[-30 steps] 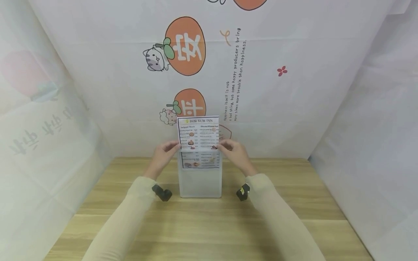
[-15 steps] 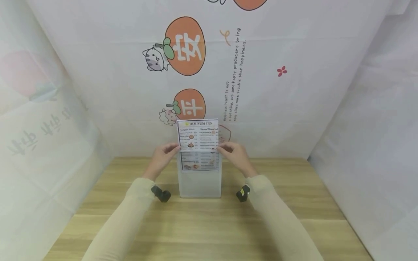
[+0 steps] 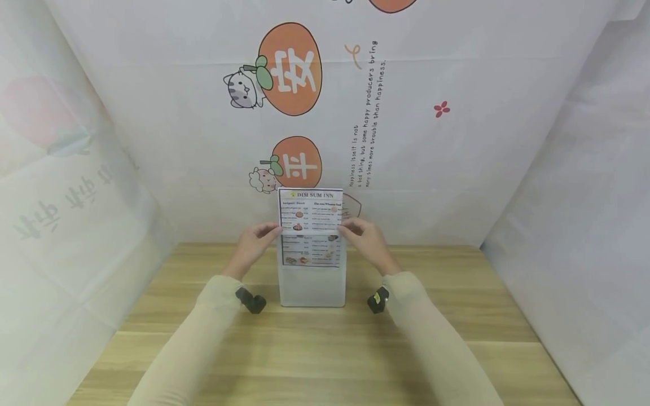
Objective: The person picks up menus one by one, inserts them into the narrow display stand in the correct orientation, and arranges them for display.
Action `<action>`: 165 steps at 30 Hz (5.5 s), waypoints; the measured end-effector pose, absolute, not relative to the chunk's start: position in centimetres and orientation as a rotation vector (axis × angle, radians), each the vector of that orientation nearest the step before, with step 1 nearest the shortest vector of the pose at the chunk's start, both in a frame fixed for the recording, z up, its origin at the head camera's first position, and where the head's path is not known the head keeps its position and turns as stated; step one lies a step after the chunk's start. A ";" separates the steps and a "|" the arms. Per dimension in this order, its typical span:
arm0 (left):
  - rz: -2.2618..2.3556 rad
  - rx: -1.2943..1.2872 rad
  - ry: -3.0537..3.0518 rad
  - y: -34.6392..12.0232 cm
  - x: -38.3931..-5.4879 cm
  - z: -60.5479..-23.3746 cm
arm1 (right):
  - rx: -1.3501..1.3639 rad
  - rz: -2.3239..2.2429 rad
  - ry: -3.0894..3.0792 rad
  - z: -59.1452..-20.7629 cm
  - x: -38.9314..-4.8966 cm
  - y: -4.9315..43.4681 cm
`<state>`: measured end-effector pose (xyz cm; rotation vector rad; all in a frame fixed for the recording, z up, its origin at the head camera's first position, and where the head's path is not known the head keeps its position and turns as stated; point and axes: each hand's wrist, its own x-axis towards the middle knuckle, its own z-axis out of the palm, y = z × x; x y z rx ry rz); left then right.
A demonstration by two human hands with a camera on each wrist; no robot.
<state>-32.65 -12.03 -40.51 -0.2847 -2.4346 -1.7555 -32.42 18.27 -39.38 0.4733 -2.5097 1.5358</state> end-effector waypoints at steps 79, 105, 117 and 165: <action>-1.690 -0.300 -2.467 -11.6 -32.6 -40.1 | 0.480 1.564 -2.541 -39.4 -32.5 18.7; -1.695 -0.310 -2.396 -11.7 -33.7 -38.9 | 0.403 1.639 -2.518 -37.6 -32.9 17.9; -1.692 -0.314 -2.416 -11.5 -33.3 -38.3 | 0.442 1.624 -2.539 -37.5 -32.9 18.5; -1.713 -0.312 -2.471 -11.7 -33.4 -39.7 | 0.390 1.580 -2.615 -38.9 -33.1 18.5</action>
